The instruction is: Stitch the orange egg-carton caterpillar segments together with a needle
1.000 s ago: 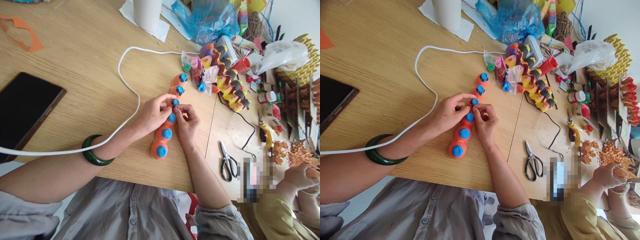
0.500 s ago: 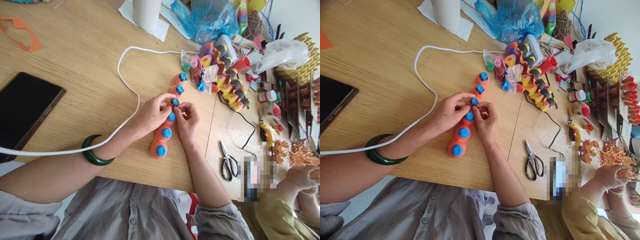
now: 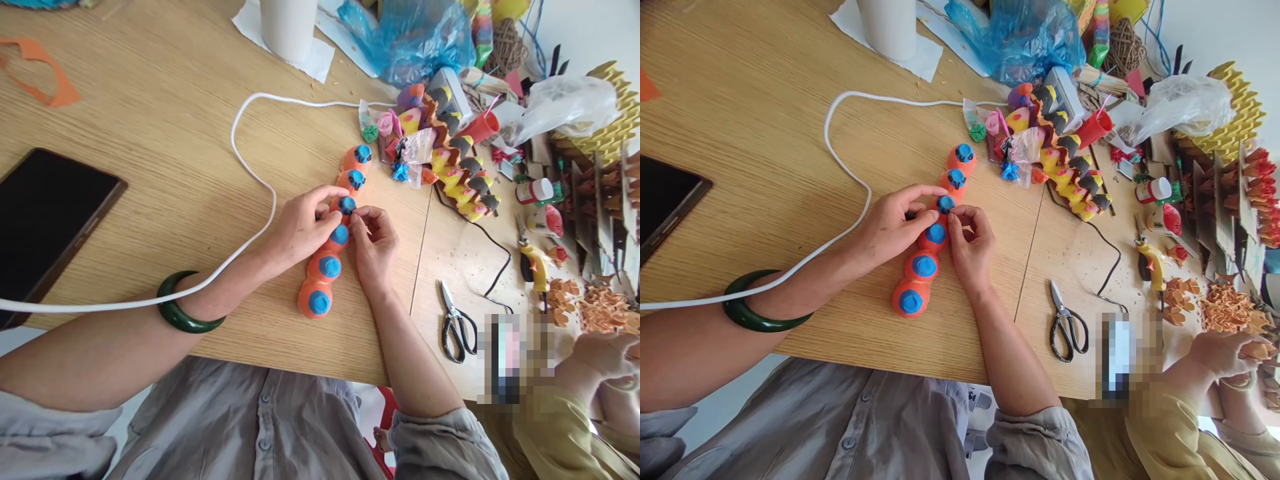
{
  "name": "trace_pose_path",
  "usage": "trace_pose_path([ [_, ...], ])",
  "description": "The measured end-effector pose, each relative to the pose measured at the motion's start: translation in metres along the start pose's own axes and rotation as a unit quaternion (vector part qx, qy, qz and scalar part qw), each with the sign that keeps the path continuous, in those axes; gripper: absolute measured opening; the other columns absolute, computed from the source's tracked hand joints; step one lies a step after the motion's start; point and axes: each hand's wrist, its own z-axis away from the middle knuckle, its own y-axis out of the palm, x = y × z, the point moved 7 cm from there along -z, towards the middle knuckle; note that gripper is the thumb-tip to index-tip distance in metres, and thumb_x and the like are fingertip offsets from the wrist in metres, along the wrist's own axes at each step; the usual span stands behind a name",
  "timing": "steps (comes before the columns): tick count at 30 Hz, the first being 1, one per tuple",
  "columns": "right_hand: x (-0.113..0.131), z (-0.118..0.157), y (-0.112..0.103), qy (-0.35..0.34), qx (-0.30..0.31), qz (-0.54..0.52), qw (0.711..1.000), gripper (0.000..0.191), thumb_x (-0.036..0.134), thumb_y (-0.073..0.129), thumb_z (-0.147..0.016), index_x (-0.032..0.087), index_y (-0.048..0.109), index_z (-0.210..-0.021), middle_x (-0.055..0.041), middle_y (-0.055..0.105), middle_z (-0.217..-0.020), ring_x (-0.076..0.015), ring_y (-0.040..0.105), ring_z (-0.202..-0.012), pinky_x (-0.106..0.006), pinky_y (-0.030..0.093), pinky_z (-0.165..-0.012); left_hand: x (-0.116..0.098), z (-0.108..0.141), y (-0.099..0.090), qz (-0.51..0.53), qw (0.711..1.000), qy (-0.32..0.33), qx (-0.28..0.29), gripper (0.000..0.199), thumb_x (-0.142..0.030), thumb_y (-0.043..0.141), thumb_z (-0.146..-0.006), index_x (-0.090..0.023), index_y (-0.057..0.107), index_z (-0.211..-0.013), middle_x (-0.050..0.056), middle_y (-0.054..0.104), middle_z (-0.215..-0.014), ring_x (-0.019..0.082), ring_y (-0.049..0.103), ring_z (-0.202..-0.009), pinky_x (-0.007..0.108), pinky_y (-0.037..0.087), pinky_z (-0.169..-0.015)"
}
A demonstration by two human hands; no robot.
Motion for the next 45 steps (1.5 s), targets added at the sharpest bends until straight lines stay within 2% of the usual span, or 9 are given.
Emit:
trace_pose_path([
  [8,0.0024,0.0006,-0.0006,-0.017,-0.005,0.002,1.0,0.01,0.026,0.072,-0.091,0.025,0.062,-0.092,0.0024,0.067,-0.089,-0.0106,0.064,-0.078,-0.022,0.053,-0.062,-0.0011,-0.0002,-0.0015,0.004,1.0,0.013,0.001,0.038,-0.025,0.067,-0.091,-0.013,0.073,-0.127,-0.005,0.054,-0.059,0.013,0.046,-0.056,0.026,0.037,-0.056],
  [15,0.002,0.0005,0.0004,-0.023,-0.002,-0.018,1.0,0.009,0.024,0.072,-0.09,0.025,0.064,-0.093,0.0019,0.068,-0.091,-0.0112,0.064,-0.079,-0.024,0.055,-0.066,0.0037,-0.0021,-0.0017,-0.007,0.999,0.035,-0.015,0.032,-0.025,0.067,-0.091,-0.017,0.075,-0.122,-0.005,0.055,-0.06,0.013,0.047,-0.056,0.026,0.036,-0.056],
  [21,0.0021,0.0011,0.0008,-0.002,-0.005,-0.021,1.0,0.011,0.029,0.072,-0.089,0.024,0.064,-0.095,0.0001,0.07,-0.093,-0.0128,0.065,-0.08,-0.026,0.056,-0.066,0.0042,-0.001,-0.0017,0.001,1.0,0.012,-0.013,0.037,-0.019,0.064,-0.089,-0.016,0.075,-0.124,-0.007,0.046,-0.055,0.011,0.042,-0.053,0.025,0.034,-0.054],
  [27,0.004,0.0007,0.0014,-0.004,0.007,0.004,1.0,0.013,0.031,0.072,-0.091,0.025,0.062,-0.096,0.0009,0.069,-0.093,-0.0121,0.065,-0.081,-0.026,0.054,-0.067,0.0027,-0.0008,-0.002,-0.002,1.0,0.004,-0.008,0.039,-0.017,0.063,-0.088,-0.015,0.074,-0.125,-0.007,0.048,-0.056,0.011,0.042,-0.055,0.025,0.033,-0.054],
  [34,0.0039,-0.0027,0.0042,-0.013,-0.002,-0.008,1.0,0.016,0.029,0.076,-0.089,0.024,0.06,-0.09,0.004,0.067,-0.084,-0.0095,0.062,-0.071,-0.024,0.05,-0.062,-0.0011,0.0002,-0.0019,-0.012,1.0,0.005,-0.015,0.04,-0.011,0.061,-0.085,-0.017,0.075,-0.122,-0.009,0.039,-0.051,0.011,0.038,-0.05,0.027,0.032,-0.052],
  [39,0.0036,-0.003,0.0049,-0.003,-0.003,0.007,1.0,0.022,0.04,0.076,-0.091,0.025,0.059,-0.089,0.0034,0.066,-0.084,-0.0097,0.061,-0.069,-0.024,0.051,-0.06,-0.0006,0.0001,-0.0019,-0.013,1.0,0.014,-0.017,0.039,-0.014,0.062,-0.084,-0.02,0.075,-0.121,-0.009,0.039,-0.051,0.012,0.036,-0.049,0.028,0.031,-0.052],
  [45,-0.0024,-0.0002,0.0004,0.022,-0.021,-0.064,0.998,0.025,0.047,0.072,-0.093,0.025,0.06,-0.092,0.0034,0.062,-0.077,-0.0106,0.059,-0.061,-0.025,0.053,-0.052,0.0002,0.0005,-0.0026,-0.006,1.0,0.004,-0.02,0.039,-0.014,0.062,-0.084,-0.019,0.075,-0.121,-0.008,0.041,-0.052,0.012,0.039,-0.05,0.028,0.033,-0.054],
])
